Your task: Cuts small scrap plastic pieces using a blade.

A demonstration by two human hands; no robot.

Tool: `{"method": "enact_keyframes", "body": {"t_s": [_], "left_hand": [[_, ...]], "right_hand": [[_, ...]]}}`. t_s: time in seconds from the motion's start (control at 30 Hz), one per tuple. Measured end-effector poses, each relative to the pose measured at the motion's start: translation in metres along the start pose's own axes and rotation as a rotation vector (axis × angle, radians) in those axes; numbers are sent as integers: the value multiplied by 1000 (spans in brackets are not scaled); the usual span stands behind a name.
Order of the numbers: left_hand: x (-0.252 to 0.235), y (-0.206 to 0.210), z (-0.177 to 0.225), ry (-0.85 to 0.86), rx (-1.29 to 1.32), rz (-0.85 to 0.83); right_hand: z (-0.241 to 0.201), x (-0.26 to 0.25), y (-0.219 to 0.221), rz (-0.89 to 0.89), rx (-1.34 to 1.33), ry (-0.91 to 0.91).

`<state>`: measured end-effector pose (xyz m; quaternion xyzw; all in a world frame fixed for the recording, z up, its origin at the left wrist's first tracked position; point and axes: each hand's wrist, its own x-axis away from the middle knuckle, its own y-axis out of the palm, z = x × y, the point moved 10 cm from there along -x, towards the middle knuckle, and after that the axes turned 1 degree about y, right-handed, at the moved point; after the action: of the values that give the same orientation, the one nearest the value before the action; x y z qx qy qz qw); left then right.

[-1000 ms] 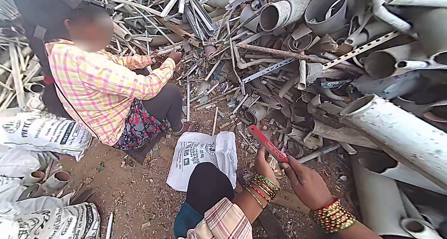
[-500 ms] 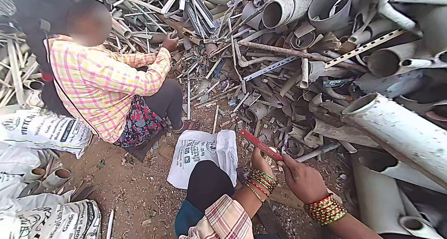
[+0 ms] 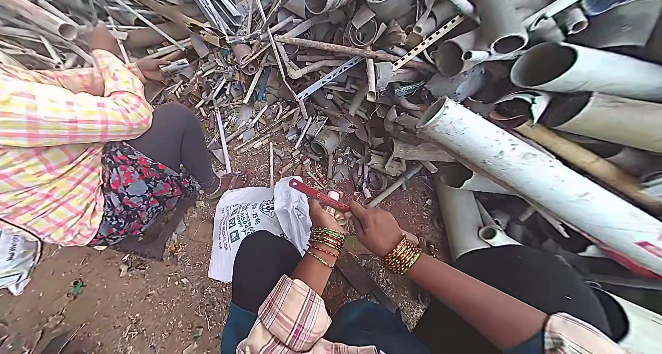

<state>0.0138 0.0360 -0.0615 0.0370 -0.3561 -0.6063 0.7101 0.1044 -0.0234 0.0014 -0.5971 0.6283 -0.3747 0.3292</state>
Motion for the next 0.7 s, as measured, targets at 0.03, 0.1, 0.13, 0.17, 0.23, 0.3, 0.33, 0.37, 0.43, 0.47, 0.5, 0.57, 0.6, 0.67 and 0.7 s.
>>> {"method": "enact_keyframes", "body": {"t_s": [0.03,0.1,0.13,0.17,0.23,0.3,0.33,0.37,0.43,0.47,0.5,0.57,0.6,0.67,0.7], "left_hand": [[-6,-1,1,27,1,-9],[-9,-2,1,37,-8,5],[-6,0,1,29,-14,29],[-3,1,1,28,-39,40],[-3,0,0,58,-70,43],[-15,-8,-3,116,-30,9],[-16,-11,-2,133,-28,34],[-14,-11,-1,129,-26,58],[-4,-3,3,69,-51,90],[1,0,4,51,-73,96],[5,1,4,47,-94,108],[6,3,7,77,-88,87],[6,2,8,81,-75,70],[4,0,11,89,-93,107],[4,0,12,94,-129,104]], "right_hand": [[-6,3,2,34,-7,-41],[-4,-3,4,-23,0,-4],[3,-9,3,-87,13,58],[10,-13,1,-124,19,108],[12,-11,-1,-117,6,120],[2,-3,4,-115,-28,81],[-4,0,6,-116,-39,61],[-6,-1,7,-119,-36,50],[2,-10,6,-161,-16,91],[8,-15,4,-158,-7,114],[10,-15,2,-112,-6,105],[5,-8,1,-89,-33,85],[-1,-3,1,-77,-51,60],[-9,0,2,-42,-65,11],[-7,-3,2,-40,-60,13]]}}
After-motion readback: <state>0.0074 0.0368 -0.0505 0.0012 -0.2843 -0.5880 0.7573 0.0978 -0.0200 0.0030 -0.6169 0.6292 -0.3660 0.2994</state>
